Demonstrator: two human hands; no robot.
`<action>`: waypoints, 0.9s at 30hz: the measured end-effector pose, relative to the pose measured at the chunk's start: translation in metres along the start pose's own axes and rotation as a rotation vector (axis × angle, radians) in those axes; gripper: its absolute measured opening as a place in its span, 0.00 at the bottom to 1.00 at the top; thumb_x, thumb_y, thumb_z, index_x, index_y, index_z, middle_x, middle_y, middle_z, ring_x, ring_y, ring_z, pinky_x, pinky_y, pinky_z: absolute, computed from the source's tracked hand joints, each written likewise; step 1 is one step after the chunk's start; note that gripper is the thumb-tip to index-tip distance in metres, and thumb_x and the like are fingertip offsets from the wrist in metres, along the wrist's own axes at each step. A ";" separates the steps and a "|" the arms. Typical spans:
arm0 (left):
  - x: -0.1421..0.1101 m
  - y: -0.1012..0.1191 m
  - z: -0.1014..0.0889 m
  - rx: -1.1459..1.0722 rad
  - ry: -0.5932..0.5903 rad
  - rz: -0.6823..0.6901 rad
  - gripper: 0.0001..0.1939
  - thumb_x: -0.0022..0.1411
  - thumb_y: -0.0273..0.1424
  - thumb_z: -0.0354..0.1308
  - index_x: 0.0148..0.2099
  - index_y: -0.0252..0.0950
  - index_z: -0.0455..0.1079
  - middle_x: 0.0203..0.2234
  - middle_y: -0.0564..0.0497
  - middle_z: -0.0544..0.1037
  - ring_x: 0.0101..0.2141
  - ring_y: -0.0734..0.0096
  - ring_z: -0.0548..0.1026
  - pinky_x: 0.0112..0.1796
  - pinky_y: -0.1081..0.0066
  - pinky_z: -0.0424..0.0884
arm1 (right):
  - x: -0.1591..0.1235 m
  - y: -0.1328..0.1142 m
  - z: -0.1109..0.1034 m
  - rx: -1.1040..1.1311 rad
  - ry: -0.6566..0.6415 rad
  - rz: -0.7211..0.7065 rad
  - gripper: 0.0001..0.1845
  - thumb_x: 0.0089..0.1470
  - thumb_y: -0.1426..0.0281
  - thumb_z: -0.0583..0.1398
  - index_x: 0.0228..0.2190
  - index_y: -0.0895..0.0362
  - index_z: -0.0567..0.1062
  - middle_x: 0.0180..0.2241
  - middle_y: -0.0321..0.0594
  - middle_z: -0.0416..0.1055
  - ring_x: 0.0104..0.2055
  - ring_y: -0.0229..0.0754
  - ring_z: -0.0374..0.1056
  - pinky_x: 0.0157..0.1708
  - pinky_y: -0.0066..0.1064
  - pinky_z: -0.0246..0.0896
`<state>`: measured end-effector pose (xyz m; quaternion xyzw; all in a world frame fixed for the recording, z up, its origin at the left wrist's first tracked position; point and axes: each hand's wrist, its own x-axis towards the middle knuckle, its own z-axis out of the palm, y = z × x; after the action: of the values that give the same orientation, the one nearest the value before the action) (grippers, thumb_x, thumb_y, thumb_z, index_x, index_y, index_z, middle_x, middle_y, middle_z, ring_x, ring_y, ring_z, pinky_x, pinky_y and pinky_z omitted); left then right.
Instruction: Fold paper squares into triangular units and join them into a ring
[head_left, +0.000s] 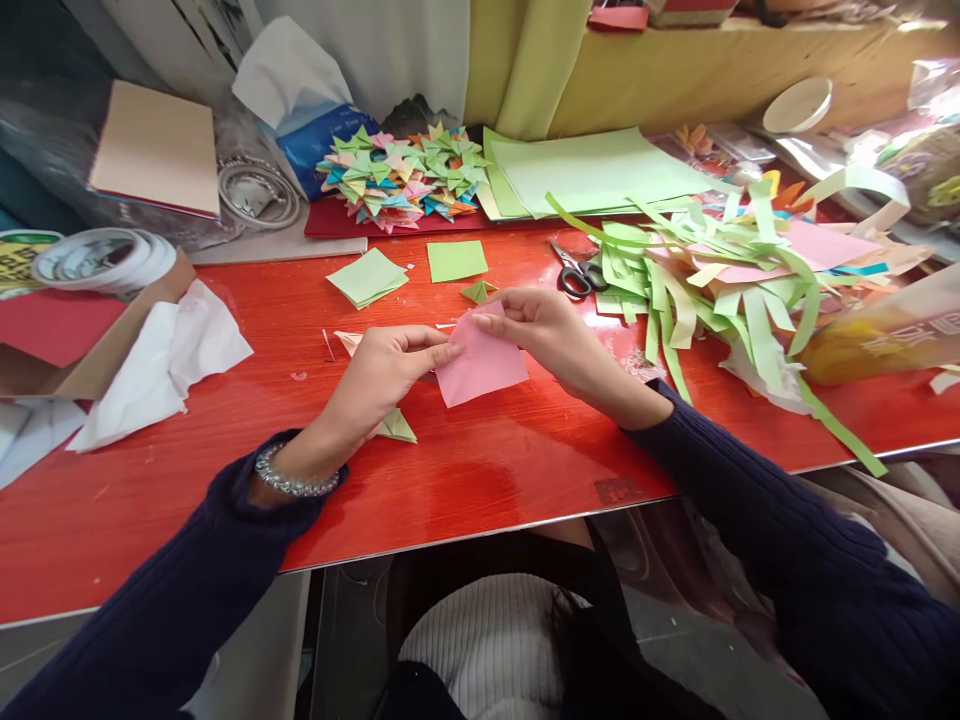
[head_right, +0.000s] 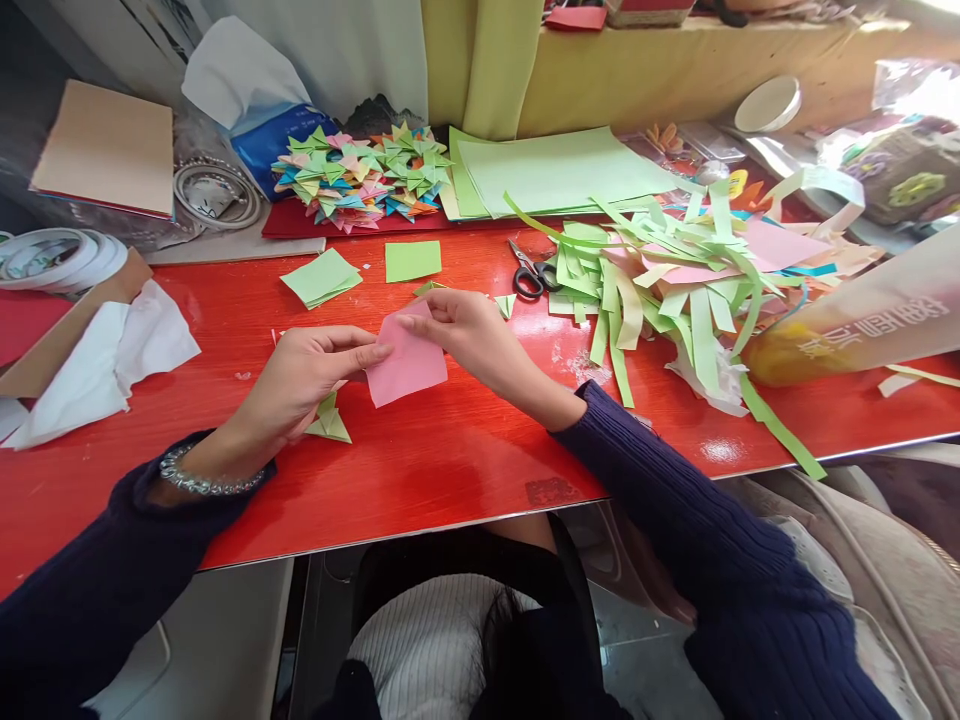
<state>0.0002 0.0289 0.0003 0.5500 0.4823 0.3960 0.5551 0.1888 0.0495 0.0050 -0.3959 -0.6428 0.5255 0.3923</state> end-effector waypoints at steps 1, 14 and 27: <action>0.000 0.000 0.001 0.003 0.008 0.000 0.13 0.51 0.42 0.68 0.32 0.36 0.79 0.28 0.49 0.80 0.29 0.69 0.76 0.34 0.68 0.72 | 0.000 -0.001 0.001 0.006 0.013 0.033 0.17 0.52 0.58 0.64 0.31 0.61 0.75 0.30 0.39 0.71 0.30 0.34 0.63 0.27 0.27 0.54; -0.002 0.003 0.004 0.034 0.141 0.070 0.10 0.52 0.36 0.67 0.32 0.35 0.75 0.23 0.55 0.72 0.25 0.79 0.68 0.28 0.77 0.66 | -0.001 -0.004 0.007 -0.141 -0.044 0.161 0.18 0.50 0.64 0.65 0.19 0.60 0.66 0.19 0.30 0.56 0.21 0.27 0.49 0.19 0.26 0.38; -0.001 0.001 0.003 -0.029 0.129 0.028 0.12 0.49 0.39 0.69 0.33 0.36 0.77 0.27 0.51 0.78 0.29 0.73 0.74 0.32 0.74 0.72 | -0.003 0.002 0.008 -0.073 -0.007 0.084 0.15 0.52 0.62 0.64 0.26 0.63 0.74 0.22 0.33 0.64 0.23 0.29 0.55 0.21 0.24 0.46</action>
<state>0.0034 0.0272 0.0014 0.5221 0.5034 0.4453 0.5250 0.1831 0.0443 0.0017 -0.4347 -0.6459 0.5189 0.3529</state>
